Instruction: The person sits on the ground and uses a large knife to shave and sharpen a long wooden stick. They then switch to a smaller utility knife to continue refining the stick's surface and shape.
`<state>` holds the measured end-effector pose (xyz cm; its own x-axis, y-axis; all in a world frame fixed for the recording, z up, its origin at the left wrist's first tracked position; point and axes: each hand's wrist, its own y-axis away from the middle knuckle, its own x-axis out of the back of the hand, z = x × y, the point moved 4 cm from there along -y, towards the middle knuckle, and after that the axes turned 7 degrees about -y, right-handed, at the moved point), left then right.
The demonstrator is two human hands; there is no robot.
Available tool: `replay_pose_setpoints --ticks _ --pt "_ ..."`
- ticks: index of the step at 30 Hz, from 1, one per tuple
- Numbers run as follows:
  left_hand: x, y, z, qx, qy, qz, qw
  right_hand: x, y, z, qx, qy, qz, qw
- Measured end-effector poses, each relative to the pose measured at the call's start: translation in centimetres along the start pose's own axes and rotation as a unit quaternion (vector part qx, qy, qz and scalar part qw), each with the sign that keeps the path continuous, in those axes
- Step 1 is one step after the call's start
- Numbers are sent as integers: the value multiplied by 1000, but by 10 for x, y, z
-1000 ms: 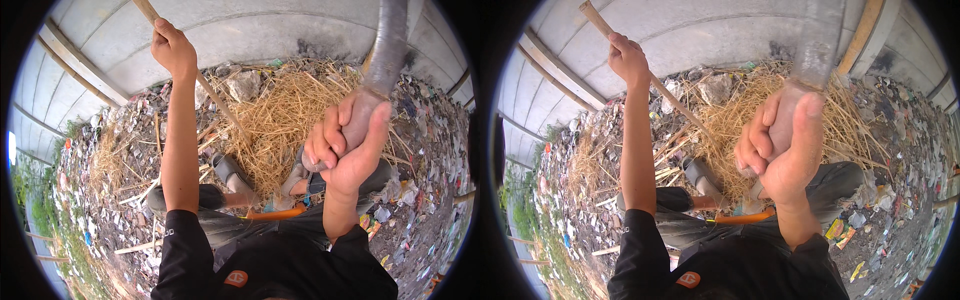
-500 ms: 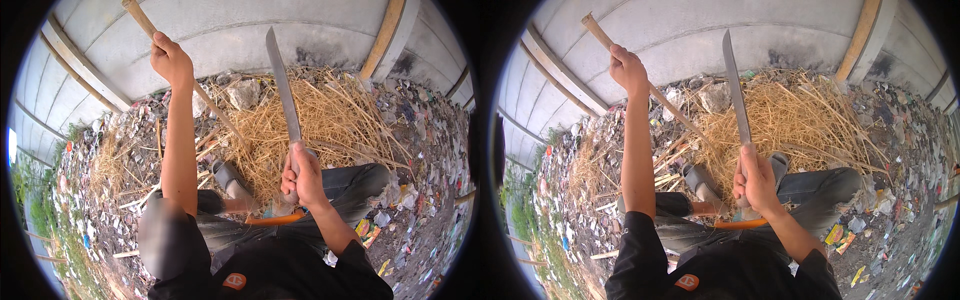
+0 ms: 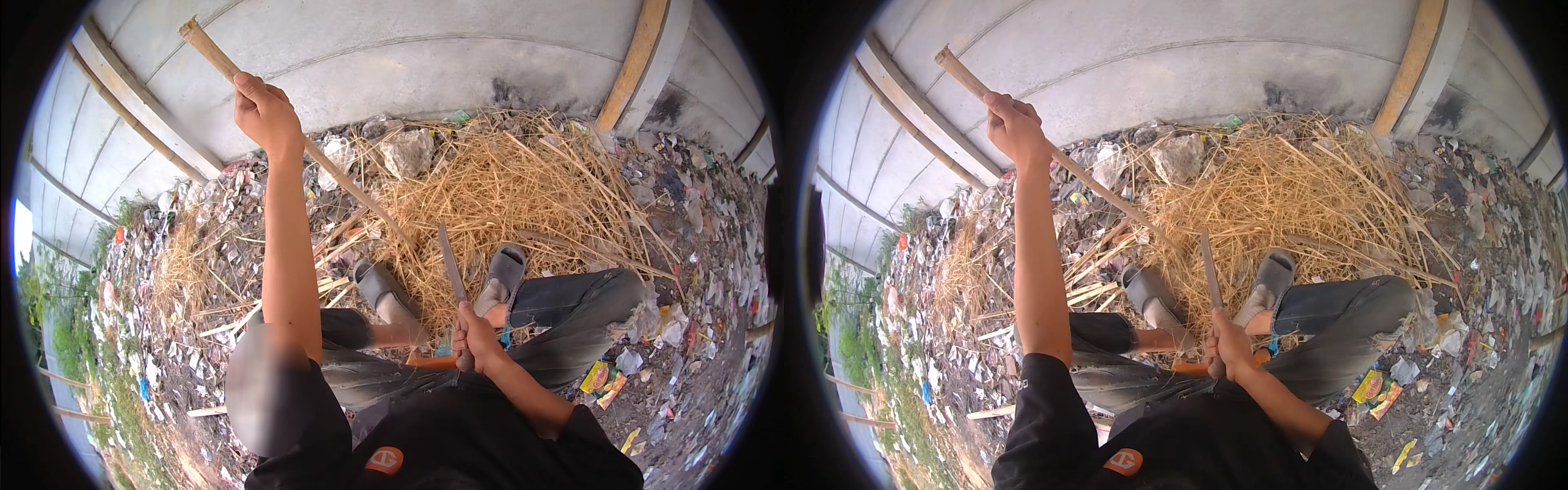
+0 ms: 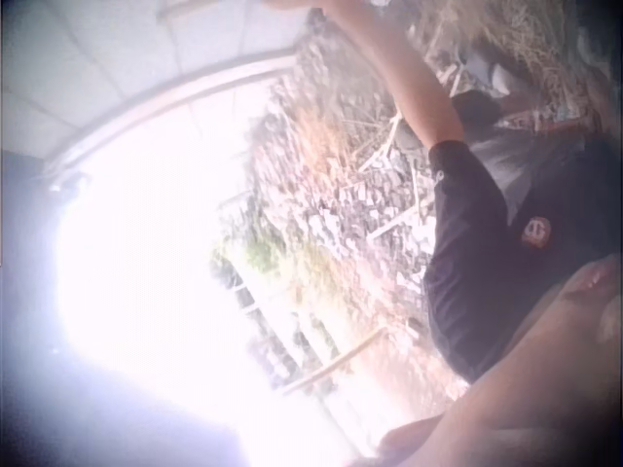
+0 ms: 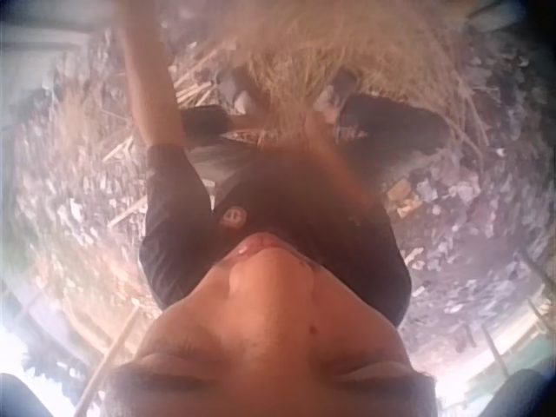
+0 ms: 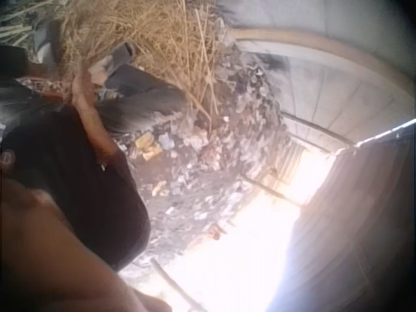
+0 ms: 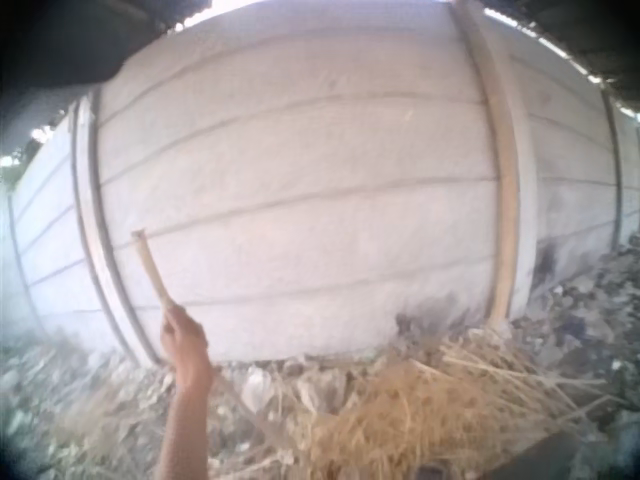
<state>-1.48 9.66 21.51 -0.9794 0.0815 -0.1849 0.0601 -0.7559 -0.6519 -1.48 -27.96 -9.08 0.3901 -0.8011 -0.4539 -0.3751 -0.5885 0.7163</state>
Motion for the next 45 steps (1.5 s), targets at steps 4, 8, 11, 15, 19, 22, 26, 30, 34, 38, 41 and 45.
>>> replay_pose_setpoints --ticks 4,8,11,15,19,22,26,30,34,38,41,45 --pt "9 -15 -5 80 162 -98 979 16 18 -40 78 7 3 997" --pt "13 -9 3 158 325 -290 886 1 34 -78 123 -19 -1 992" --pt "16 -1 17 164 428 -485 745 1 33 -80 133 -13 -17 991" --pt "19 4 23 140 436 -560 690 -3 35 -63 93 6 -25 995" --pt "15 -9 23 161 258 -347 887 -7 32 -42 69 10 -46 996" --pt "17 -8 25 124 151 -164 967 -10 30 -35 69 21 -43 996" --pt "27 7 34 -51 -31 17 998 -14 29 -39 78 24 -53 995" --pt "21 15 42 -91 -27 3 995 -19 30 -51 118 37 -51 991" --pt "16 11 36 -90 47 -34 994 -33 40 -58 176 69 -52 981" --pt "7 13 31 -52 156 -101 981 -52 46 -48 231 37 -121 965" --pt "-4 17 33 -32 172 -100 979 -66 48 -33 186 47 -181 965" --pt "-14 19 31 -59 115 -51 990 -90 54 -67 148 72 -213 963"
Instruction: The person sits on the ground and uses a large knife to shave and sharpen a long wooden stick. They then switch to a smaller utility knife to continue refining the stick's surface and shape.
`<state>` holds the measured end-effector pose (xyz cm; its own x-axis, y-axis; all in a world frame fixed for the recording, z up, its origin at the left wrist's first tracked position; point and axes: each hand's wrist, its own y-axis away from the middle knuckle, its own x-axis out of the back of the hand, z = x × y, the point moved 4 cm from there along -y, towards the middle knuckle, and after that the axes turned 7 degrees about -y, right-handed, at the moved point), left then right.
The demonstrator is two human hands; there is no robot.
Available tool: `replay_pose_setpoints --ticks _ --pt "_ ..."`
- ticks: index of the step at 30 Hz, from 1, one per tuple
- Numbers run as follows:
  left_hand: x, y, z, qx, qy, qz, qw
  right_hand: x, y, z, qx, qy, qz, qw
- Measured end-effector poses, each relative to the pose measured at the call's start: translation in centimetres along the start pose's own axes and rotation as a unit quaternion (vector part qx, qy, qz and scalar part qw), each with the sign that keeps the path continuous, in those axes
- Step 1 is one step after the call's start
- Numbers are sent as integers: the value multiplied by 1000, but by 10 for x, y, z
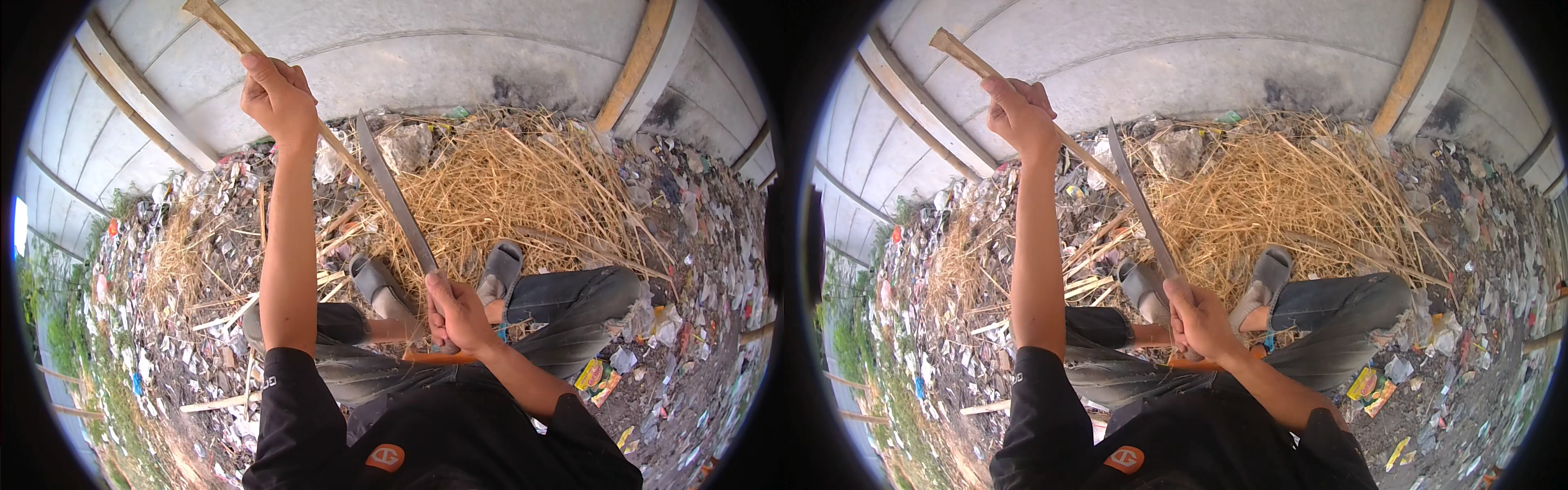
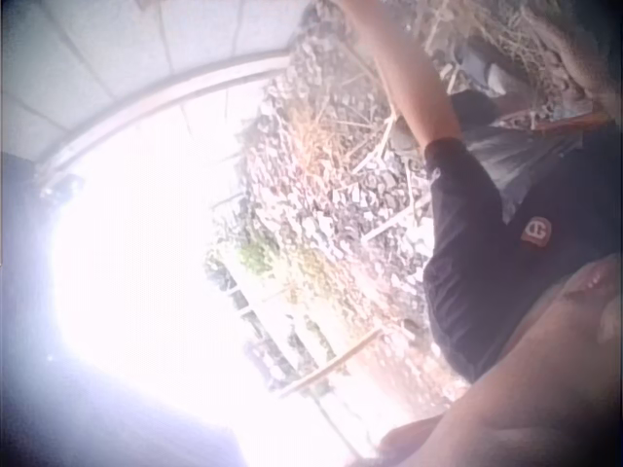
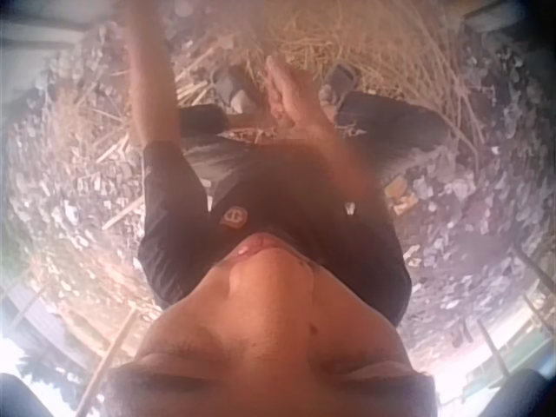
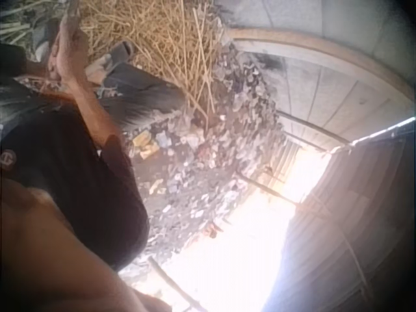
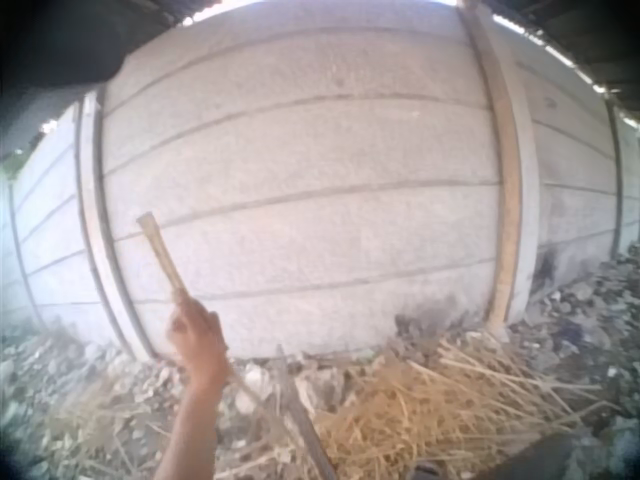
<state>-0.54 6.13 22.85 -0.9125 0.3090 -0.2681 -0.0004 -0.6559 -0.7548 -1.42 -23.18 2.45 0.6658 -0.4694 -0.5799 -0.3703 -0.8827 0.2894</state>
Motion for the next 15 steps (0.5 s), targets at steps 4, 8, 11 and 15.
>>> replay_pose_setpoints --ticks 4,8,11,15 --pt "9 -5 -10 -46 -70 40 996 -44 2 -130 193 -33 14 981" --pt "-2 -10 -13 -49 -74 53 995 -70 46 -218 442 -91 -62 890" --pt "-12 -12 -18 -45 -51 42 997 -66 42 -176 534 -63 -56 841" --pt "-13 -11 -20 -65 -65 31 995 5 -7 -17 -106 23 53 993"
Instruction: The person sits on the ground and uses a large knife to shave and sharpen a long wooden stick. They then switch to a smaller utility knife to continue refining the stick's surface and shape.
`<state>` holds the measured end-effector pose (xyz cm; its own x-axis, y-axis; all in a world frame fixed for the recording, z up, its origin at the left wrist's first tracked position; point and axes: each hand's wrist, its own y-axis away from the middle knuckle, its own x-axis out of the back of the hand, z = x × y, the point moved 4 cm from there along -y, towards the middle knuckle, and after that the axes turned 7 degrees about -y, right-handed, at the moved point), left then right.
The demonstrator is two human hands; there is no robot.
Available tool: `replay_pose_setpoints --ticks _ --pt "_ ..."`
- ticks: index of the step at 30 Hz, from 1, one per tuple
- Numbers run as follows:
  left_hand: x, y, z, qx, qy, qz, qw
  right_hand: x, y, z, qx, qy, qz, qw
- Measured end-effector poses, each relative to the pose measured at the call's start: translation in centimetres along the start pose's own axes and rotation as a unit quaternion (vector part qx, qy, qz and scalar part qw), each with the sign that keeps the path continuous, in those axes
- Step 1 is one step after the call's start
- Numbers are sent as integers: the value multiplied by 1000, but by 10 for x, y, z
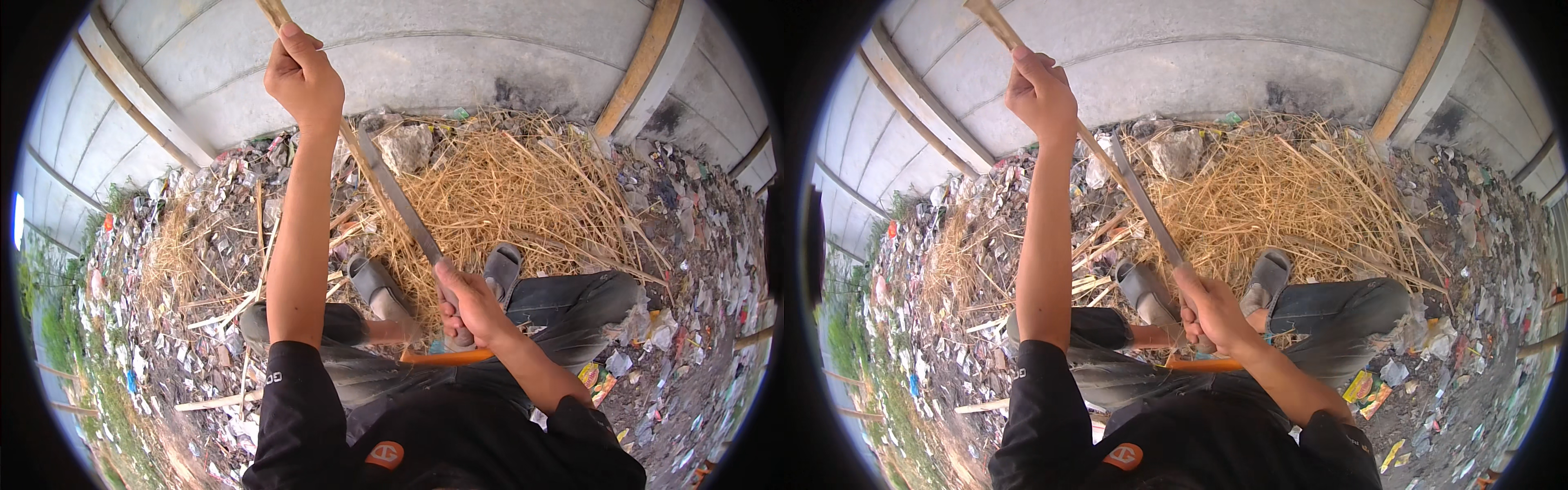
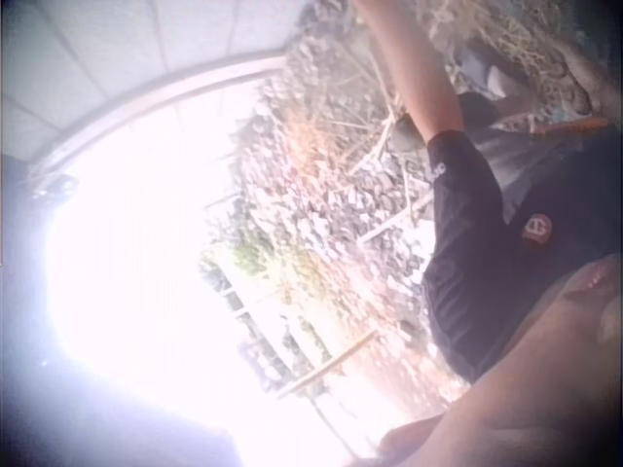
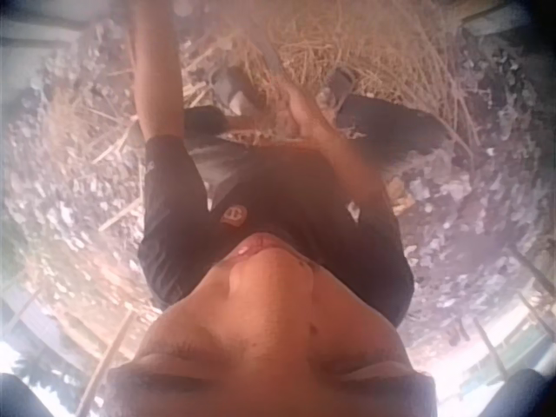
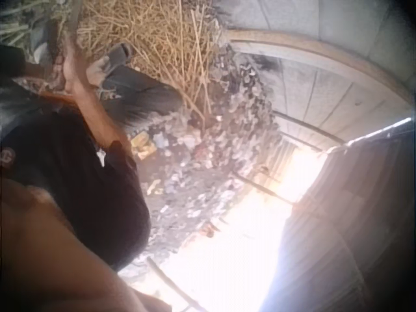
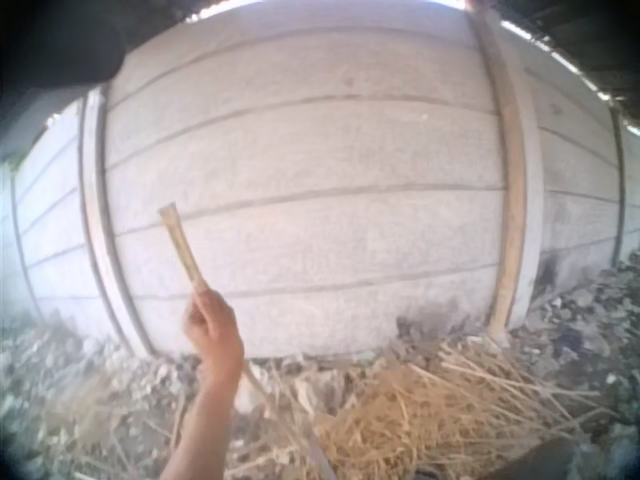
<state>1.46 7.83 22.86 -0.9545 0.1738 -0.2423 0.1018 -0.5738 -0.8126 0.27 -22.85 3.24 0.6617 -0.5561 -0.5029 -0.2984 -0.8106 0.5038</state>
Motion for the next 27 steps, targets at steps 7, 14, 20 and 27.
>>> replay_pose_setpoints --ticks 7,14,20,27 --pt "8 -3 -4 37 94 -43 994 8 24 -84 226 -102 43 968" --pt "-12 -1 -2 66 135 -59 987 -37 78 -152 534 -156 -136 819" --pt "-6 -2 -8 84 129 -72 985 37 -3 0 -74 -62 16 995" --pt "10 -8 -14 70 119 -43 989 12 55 -139 321 -92 -6 943"
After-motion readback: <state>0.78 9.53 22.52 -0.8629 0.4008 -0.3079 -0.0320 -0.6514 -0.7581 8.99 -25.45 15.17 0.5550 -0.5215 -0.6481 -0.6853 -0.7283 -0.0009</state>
